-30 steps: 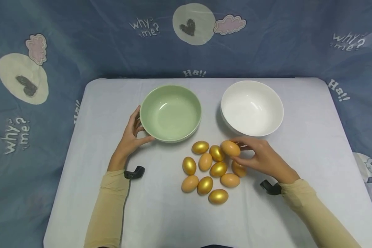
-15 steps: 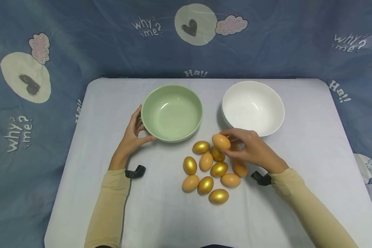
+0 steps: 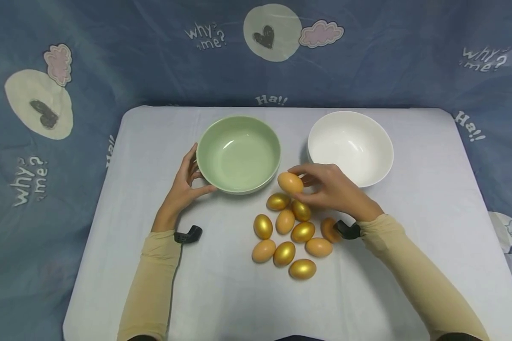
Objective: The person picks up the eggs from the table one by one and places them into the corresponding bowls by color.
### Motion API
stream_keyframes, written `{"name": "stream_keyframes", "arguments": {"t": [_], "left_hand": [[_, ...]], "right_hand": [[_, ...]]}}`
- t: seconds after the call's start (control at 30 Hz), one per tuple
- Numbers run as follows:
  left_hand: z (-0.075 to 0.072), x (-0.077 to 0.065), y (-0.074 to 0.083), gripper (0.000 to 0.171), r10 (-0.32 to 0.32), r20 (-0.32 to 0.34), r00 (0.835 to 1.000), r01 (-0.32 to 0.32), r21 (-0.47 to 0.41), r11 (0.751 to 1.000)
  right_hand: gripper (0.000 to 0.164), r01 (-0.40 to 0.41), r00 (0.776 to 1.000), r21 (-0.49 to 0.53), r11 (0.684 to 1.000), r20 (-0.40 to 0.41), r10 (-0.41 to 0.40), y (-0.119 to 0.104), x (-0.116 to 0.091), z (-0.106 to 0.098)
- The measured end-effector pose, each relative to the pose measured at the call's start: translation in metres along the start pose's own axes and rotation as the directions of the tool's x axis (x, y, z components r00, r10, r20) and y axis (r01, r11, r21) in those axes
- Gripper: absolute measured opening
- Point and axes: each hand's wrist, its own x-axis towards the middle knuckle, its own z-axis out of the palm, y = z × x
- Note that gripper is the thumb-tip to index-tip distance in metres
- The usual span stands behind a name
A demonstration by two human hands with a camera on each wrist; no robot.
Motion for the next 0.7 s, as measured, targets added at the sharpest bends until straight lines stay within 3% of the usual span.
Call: {"name": "stream_keyframes", "arguments": {"t": [0.7], "left_hand": [[-0.001,0.0,0.0,0.12,-0.001,-0.003,1.0,0.001,-0.004,1.0]], "right_hand": [[0.044,0.03,0.997,-0.035,0.999,0.074,-0.027,-0.016,0.062,0.007]]}}
